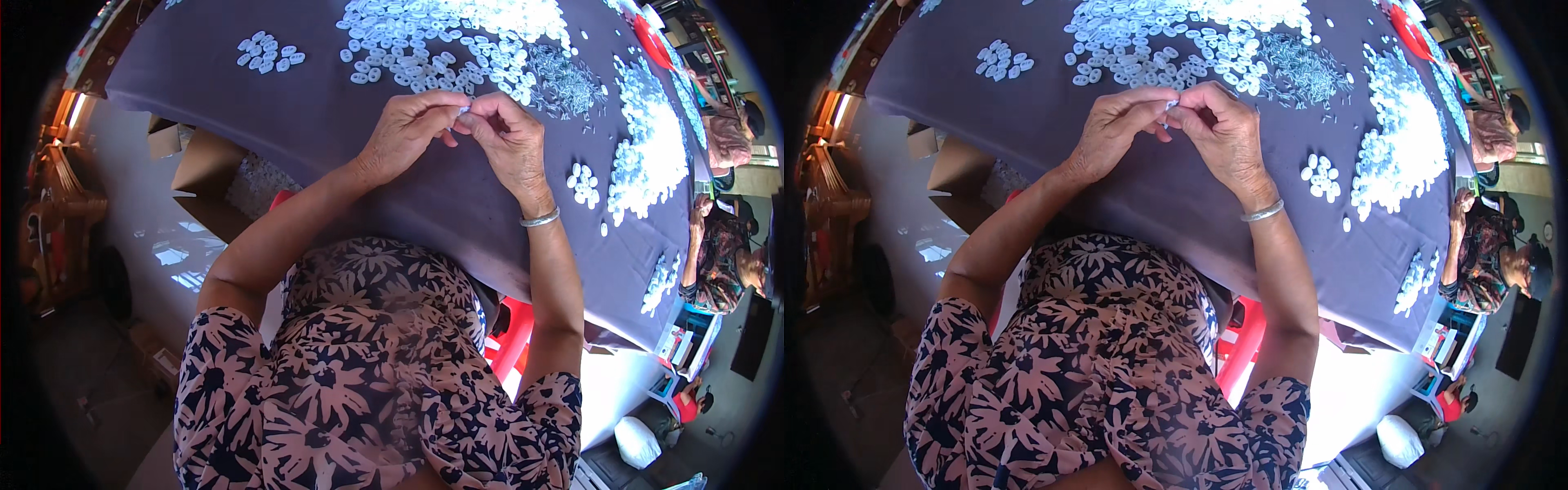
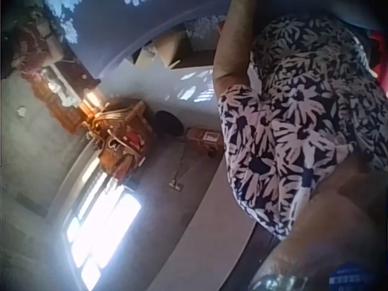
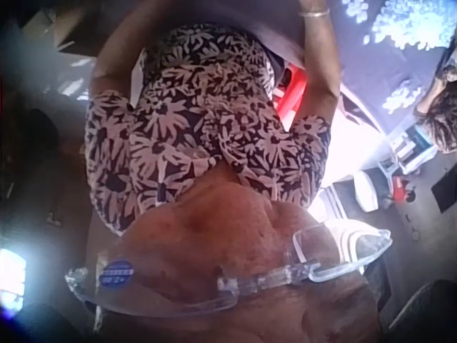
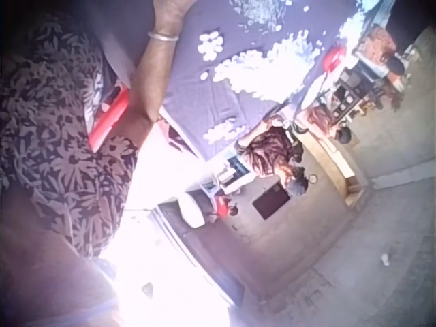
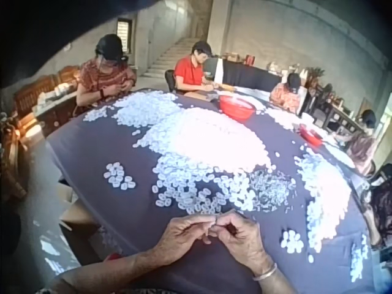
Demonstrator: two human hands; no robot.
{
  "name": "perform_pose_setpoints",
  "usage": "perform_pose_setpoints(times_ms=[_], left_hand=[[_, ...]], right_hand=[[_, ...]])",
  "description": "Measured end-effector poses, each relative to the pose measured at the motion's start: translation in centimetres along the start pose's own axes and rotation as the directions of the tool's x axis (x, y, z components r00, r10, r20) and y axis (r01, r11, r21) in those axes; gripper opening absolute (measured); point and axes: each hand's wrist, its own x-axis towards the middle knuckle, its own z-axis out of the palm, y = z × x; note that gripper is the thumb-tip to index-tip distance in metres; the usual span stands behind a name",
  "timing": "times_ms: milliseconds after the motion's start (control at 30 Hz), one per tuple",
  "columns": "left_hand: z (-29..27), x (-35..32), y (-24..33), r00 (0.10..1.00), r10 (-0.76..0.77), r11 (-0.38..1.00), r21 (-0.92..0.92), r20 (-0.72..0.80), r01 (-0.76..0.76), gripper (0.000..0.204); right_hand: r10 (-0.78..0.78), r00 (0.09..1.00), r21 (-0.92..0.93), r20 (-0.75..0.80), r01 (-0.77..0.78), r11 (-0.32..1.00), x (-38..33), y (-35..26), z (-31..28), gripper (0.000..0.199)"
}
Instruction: The person assembles plastic toggle pieces by inserting small metal pins into them by hand, then sorts and gathers additional plastic pieces across the table.
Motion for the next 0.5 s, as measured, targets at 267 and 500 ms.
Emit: perform_pose_setpoints(times_ms=[267, 500], left_hand=[[0.03, 0.16, -0.33, 0.998, 0.054, 0.999, 0.007, -0.026, -0.054, 0.019], [0.13, 0.14, -0.6, 0.997, 0.077, 0.997, 0.02, -0.033, -0.076, 0.017]], right_hand=[[-0.025, 0.999, -0.118, -0.039, 0.02, 0.993, 0.09, -0.13, 0.2, 0.007], [0.048, 0.998, 0.084, -0.044, -0.045, 0.995, 0.12, -0.44, 0.17, 0.005]])
